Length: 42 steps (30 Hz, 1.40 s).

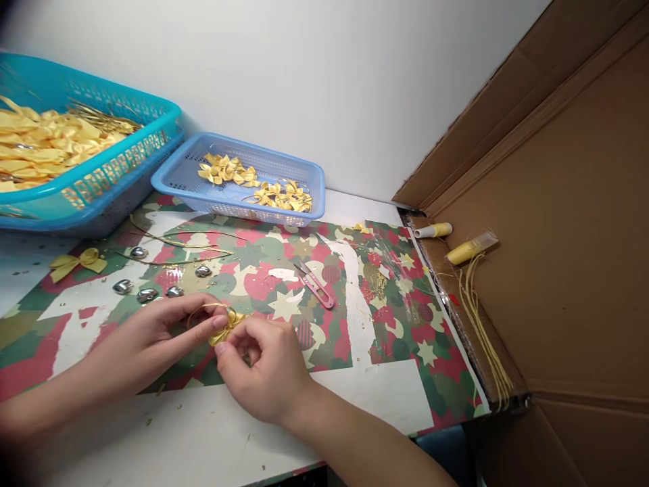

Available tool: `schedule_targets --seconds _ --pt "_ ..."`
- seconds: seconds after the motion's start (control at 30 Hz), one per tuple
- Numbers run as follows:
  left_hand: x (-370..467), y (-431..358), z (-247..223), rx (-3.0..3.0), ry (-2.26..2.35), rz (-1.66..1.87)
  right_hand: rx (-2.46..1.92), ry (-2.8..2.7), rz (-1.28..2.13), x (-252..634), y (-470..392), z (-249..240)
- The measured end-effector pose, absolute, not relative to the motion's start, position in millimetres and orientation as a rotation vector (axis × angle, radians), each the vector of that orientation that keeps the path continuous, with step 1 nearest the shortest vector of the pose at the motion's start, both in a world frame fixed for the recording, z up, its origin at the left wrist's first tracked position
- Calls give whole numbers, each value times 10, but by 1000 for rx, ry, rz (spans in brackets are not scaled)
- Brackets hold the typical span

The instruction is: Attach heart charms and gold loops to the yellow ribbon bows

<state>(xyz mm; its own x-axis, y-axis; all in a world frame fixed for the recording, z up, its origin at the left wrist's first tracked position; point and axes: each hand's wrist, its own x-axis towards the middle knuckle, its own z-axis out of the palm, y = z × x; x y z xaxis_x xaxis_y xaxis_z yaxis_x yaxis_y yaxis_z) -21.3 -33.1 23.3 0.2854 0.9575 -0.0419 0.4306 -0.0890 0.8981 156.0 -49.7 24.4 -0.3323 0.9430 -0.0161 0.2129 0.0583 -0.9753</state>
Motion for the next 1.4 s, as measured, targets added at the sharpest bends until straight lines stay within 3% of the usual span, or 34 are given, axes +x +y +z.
schedule_targets --seconds 0.43,1.4 --pt "-204 -346 255 1639 1267 713 -1175 -1769 1156 1550 -508 192" --pt "-168 -355 218 1991 1342 759 -1216 -1688 1193 1546 -511 197"
